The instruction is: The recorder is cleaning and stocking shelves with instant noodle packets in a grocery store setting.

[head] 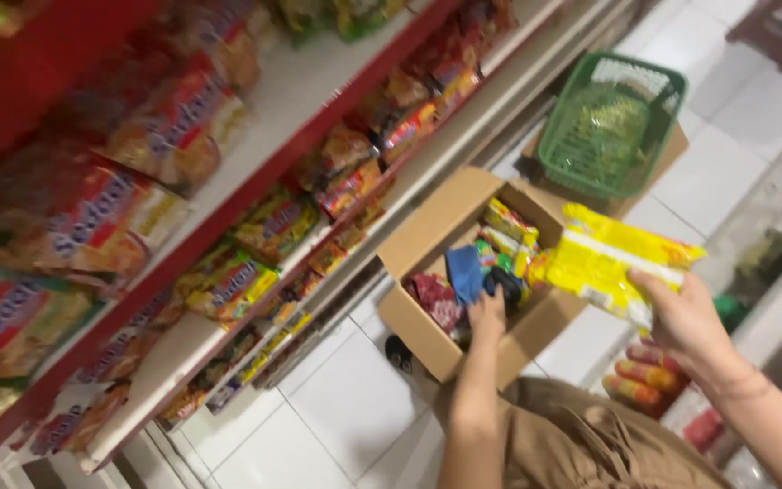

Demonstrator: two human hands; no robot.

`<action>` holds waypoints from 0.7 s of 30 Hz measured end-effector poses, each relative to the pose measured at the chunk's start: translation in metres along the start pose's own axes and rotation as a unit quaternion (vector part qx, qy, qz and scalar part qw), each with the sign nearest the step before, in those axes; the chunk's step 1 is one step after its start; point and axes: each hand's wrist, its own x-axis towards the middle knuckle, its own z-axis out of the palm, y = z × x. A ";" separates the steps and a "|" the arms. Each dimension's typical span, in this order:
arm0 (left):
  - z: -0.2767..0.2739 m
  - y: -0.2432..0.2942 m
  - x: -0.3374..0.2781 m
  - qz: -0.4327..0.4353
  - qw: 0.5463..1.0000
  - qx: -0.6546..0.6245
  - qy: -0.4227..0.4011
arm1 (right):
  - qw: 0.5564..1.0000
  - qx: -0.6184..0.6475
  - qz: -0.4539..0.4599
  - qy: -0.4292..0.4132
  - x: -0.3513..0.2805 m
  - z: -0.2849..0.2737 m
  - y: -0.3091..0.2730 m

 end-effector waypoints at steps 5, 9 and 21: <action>-0.033 0.010 -0.011 0.002 0.998 -0.055 -0.044 | 0.999 0.032 -0.001 0.009 0.014 -0.006 0.019; -0.207 0.055 -0.059 0.009 0.931 -0.342 0.123 | 0.999 0.022 -0.023 -0.013 0.042 0.003 0.043; -0.473 0.082 -0.189 0.194 0.808 -0.421 0.365 | 0.869 -0.144 -0.390 -0.267 -0.034 0.168 -0.081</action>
